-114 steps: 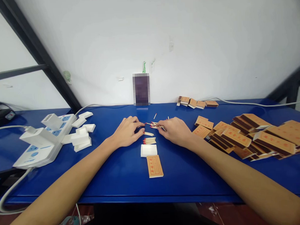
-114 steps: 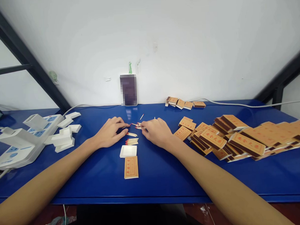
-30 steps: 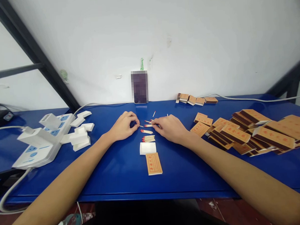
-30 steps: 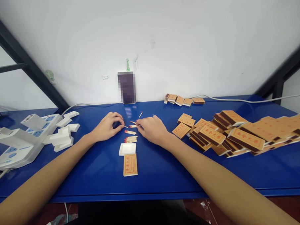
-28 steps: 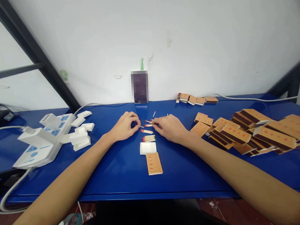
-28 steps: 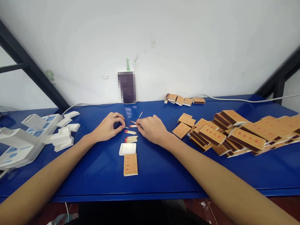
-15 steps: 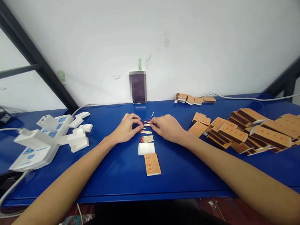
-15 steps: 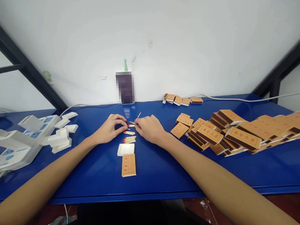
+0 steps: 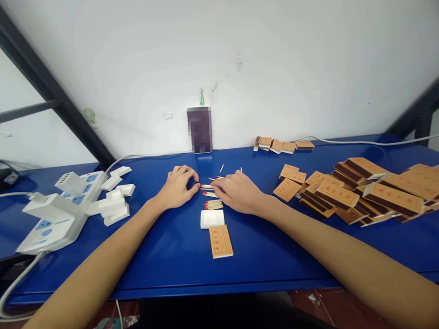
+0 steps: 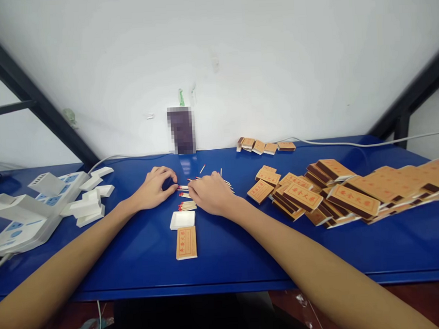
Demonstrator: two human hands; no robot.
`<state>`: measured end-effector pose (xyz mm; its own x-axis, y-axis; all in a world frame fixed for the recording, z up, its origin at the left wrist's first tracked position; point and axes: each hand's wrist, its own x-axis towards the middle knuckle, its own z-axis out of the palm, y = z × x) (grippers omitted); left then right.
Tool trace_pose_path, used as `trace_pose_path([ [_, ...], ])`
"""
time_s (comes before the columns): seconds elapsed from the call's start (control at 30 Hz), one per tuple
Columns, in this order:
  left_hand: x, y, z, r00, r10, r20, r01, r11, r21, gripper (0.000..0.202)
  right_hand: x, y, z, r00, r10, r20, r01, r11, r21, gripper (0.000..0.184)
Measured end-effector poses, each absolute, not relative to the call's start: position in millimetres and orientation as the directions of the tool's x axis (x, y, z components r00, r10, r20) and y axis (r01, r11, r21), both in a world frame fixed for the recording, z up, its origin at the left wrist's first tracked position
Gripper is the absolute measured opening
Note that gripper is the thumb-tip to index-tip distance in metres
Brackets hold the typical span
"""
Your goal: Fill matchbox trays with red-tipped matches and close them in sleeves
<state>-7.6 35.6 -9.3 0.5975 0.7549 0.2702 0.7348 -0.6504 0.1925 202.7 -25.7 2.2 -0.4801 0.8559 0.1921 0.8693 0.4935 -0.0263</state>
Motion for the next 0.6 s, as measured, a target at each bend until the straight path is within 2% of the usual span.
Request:
trace_pose_path([
  [0.17, -5.8, 32.3, -7.8, 0.635, 0.718, 0.286, 0.704, -0.690, 0.168, 0.019, 204.8, -29.8, 0.6, -0.487, 0.850, 0.200, 0.860, 0.506, -0.058, 0.036],
  [0.43, -5.4, 21.7, 0.1, 0.767, 0.598, 0.232, 0.554, -0.800, 0.229, 0.030, 222.1, -31.9, 3.4, -0.581, 0.794, 0.179, 0.790, 0.603, -0.111, 0.036],
  [0.5, -4.8, 17.9, 1.8, 0.785, 0.582, 0.213, 0.534, -0.810, 0.244, 0.030, 228.1, -32.2, 7.8, -0.556, 0.807, 0.198, 0.810, 0.580, -0.088, 0.036],
  [0.6, -4.3, 15.0, 2.2, 0.803, 0.563, 0.197, 0.508, -0.819, 0.268, 0.031, 236.6, -31.8, 16.0, -0.441, 0.870, 0.221, 0.888, 0.459, -0.033, 0.034],
])
